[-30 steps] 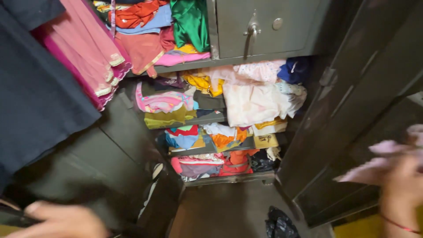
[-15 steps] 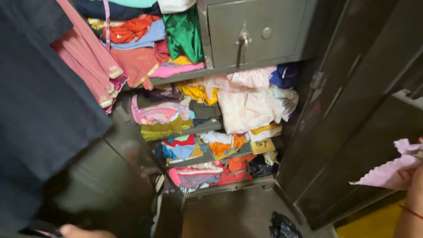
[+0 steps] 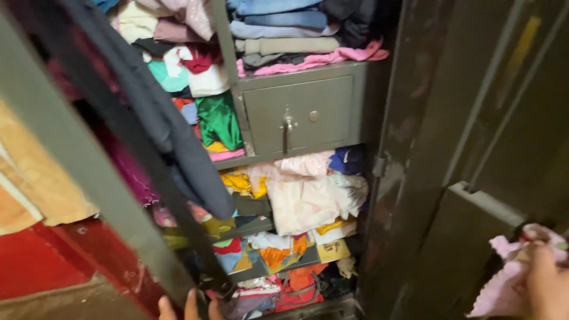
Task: The person wipes the exterior of a metal cupboard door with a pink cloth, focusing on the handle and edges. The person then closes the door and wipes the front surface of the cupboard.
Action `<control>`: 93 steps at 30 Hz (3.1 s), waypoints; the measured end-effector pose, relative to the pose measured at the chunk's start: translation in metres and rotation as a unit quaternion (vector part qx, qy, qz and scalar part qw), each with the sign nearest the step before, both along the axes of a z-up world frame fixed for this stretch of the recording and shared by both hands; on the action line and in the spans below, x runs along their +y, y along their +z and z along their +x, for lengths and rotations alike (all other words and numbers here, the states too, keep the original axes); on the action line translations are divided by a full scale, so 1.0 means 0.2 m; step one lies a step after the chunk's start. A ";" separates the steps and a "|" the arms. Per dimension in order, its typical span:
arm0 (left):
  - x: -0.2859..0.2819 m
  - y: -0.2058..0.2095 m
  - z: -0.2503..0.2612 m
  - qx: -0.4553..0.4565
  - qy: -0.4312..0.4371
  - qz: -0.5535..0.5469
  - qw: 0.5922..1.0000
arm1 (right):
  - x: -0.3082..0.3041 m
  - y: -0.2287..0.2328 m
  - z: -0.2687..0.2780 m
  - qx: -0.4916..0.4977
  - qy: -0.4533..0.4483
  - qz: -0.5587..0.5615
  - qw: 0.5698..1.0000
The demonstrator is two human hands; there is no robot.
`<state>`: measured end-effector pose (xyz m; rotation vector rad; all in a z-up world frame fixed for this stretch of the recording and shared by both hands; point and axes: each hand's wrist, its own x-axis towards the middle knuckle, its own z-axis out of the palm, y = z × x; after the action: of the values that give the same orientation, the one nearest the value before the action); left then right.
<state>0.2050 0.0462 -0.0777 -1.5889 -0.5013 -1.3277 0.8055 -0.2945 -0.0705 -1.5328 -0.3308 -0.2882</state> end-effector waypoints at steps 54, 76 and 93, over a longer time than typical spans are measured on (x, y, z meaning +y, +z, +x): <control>0.81 0.34 1.58 0.051 -0.130 -0.140 0.980 | 1.66 0.28 -1.05 -0.224 0.255 -0.250 0.906; 0.83 0.45 1.61 0.060 -0.095 -0.157 0.981 | 1.69 0.10 -0.67 -0.115 0.380 -0.360 0.844; 0.80 0.53 1.62 0.033 -0.051 -0.173 0.983 | 1.76 0.64 -0.40 -0.314 0.480 -0.574 0.584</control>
<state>0.5286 0.2057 0.0277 -1.9612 -0.6425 -1.3089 0.7252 0.0581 0.0578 -2.1314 -2.1922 0.3992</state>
